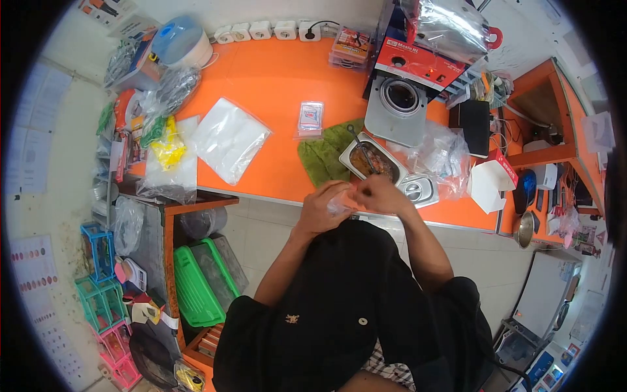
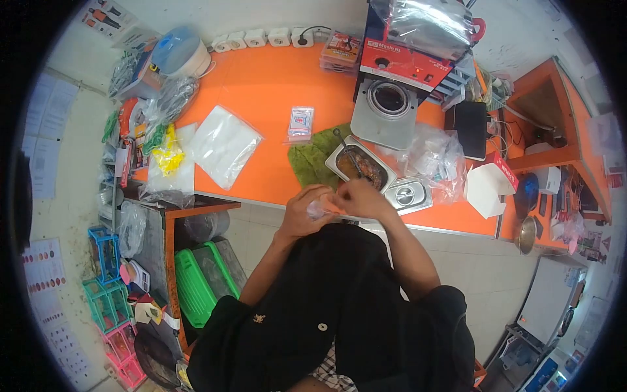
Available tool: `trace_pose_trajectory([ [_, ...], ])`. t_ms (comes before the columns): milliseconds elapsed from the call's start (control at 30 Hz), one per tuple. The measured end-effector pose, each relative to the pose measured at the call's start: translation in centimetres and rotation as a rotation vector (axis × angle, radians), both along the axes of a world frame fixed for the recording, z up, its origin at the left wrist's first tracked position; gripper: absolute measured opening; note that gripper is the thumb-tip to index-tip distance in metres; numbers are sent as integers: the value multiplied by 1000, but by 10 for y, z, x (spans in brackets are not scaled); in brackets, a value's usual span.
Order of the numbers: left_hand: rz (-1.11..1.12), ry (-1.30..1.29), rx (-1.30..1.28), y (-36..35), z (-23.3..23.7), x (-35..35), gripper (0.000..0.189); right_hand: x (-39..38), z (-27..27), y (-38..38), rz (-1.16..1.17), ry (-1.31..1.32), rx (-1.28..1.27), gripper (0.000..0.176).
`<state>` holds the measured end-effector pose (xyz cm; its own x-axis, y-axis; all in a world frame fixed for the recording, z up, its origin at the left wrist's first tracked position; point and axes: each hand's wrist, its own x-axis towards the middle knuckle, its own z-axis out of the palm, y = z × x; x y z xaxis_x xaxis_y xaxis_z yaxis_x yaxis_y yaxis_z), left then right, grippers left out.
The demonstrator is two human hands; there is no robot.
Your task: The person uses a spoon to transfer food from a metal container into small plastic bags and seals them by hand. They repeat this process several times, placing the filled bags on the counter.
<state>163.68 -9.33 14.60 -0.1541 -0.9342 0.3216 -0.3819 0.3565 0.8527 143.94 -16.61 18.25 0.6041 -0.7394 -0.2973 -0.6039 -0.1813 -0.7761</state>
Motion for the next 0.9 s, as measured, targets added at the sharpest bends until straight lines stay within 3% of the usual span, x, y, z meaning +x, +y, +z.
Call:
trace_pose_trajectory([
  [33,1,1,-2,-1,-3,5,58,-1,-6,-13,1,1,-2,32],
  [100,106,46,69,0,-7,13,59,0,-36,-40,-428,94,-276,34],
  [200,101,83,63,1,-9,14,60,3,-91,-59,-343,266,-424,30],
  [300,86,104,97,3,-14,14,58,4,-103,-63,-305,358,-367,26],
  [433,144,152,134,9,-19,16,58,-10,-30,-44,-258,399,-450,23],
  [600,219,185,219,15,-15,21,57,-37,-50,-7,-363,235,-604,20],
  [800,154,281,304,16,-25,21,56,-16,-72,0,-539,116,-496,10],
  [867,152,268,312,14,-28,20,57,-6,-54,-2,-706,-147,-307,8],
  [900,157,258,321,14,-28,19,57,-8,-56,-3,-713,-146,-306,8],
])
